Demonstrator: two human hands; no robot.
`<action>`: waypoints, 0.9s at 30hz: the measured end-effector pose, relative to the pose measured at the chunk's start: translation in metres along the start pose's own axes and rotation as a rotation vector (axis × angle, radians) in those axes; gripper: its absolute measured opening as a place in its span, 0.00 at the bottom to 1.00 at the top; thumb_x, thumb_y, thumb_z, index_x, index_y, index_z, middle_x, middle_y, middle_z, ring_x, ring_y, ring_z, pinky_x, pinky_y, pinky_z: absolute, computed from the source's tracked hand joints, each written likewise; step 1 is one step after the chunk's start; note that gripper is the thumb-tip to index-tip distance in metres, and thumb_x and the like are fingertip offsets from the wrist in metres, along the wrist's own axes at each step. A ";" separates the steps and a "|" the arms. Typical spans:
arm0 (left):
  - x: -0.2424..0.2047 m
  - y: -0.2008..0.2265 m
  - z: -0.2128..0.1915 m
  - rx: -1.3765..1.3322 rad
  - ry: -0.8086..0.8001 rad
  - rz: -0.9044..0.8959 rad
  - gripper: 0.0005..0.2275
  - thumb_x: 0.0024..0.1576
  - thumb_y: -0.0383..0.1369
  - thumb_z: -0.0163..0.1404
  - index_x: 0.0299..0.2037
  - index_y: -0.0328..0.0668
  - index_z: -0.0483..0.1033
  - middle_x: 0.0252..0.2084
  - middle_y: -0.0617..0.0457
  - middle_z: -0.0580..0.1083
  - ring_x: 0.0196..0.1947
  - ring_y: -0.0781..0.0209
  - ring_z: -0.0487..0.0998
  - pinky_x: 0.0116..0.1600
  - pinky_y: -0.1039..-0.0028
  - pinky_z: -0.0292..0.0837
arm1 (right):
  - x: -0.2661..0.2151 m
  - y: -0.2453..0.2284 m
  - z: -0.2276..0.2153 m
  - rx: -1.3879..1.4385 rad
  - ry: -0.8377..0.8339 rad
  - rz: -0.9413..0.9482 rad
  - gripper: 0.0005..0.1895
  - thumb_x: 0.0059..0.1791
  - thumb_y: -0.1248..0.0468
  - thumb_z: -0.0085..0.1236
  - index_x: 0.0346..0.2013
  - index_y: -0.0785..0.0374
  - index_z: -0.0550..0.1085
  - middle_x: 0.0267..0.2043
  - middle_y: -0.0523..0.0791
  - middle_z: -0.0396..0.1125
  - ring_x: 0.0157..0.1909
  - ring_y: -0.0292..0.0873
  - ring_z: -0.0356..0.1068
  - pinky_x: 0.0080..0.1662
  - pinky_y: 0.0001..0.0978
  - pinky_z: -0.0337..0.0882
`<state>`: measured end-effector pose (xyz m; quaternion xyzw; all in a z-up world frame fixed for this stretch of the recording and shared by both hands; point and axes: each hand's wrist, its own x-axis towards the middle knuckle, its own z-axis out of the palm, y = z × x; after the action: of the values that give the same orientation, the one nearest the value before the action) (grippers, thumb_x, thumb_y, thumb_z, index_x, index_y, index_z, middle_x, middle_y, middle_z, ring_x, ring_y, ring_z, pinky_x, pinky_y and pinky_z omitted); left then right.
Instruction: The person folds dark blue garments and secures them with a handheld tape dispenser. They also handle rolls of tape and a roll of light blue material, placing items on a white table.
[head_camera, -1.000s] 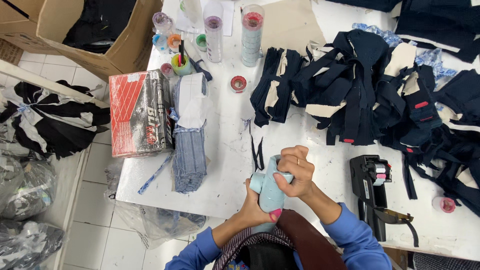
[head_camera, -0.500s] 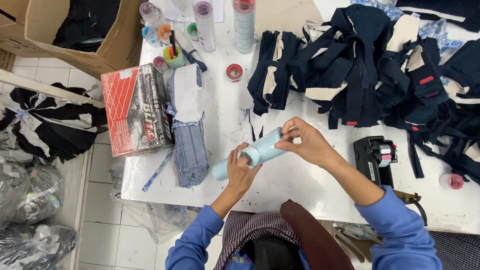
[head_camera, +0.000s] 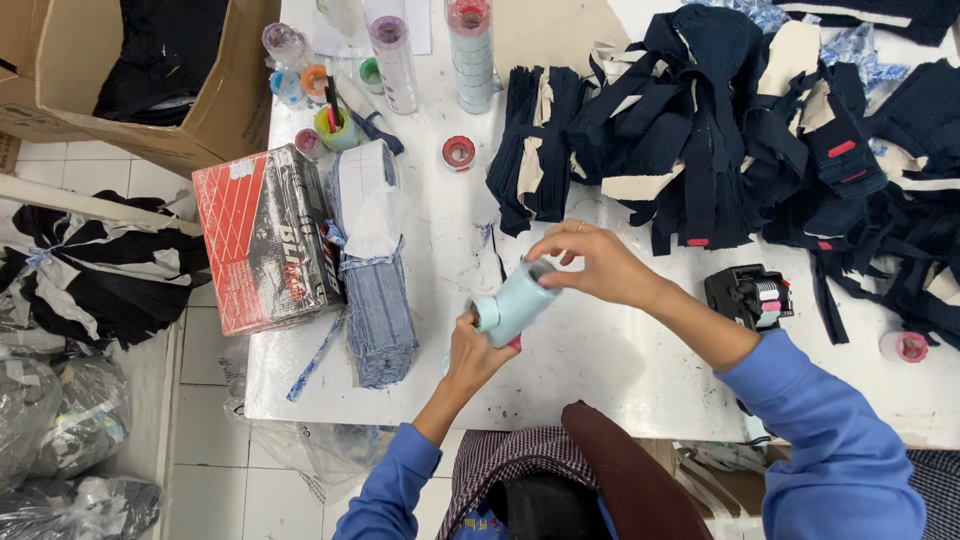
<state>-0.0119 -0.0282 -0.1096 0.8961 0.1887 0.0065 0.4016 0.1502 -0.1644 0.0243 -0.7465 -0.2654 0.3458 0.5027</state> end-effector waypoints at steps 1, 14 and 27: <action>-0.003 0.001 -0.005 -0.049 -0.006 0.097 0.23 0.32 0.38 0.59 0.33 0.33 0.64 0.27 0.48 0.68 0.34 0.51 0.74 0.41 0.72 0.69 | -0.003 -0.007 0.001 -0.162 -0.007 -0.214 0.15 0.34 0.72 0.57 0.35 0.61 0.73 0.35 0.48 0.65 0.38 0.44 0.64 0.42 0.32 0.67; 0.016 -0.027 0.006 -0.020 0.295 0.766 0.19 0.37 0.34 0.58 0.32 0.41 0.60 0.35 0.51 0.70 0.35 0.54 0.72 0.43 0.64 0.65 | -0.018 0.012 0.033 0.367 0.159 -0.005 0.11 0.47 0.66 0.42 0.25 0.66 0.72 0.13 0.48 0.64 0.17 0.35 0.62 0.23 0.21 0.67; 0.010 0.036 0.004 -0.764 0.011 0.003 0.37 0.30 0.37 0.63 0.40 0.41 0.44 0.44 0.42 0.60 0.50 0.47 0.61 0.56 0.52 0.53 | -0.038 0.000 0.054 1.495 0.532 -0.128 0.10 0.52 0.64 0.32 0.27 0.61 0.58 0.25 0.36 0.47 0.33 0.32 0.53 0.36 0.17 0.54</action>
<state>0.0096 -0.0495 -0.0878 0.6822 0.1735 0.0816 0.7056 0.0849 -0.1620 0.0203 -0.2521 0.1239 0.2129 0.9358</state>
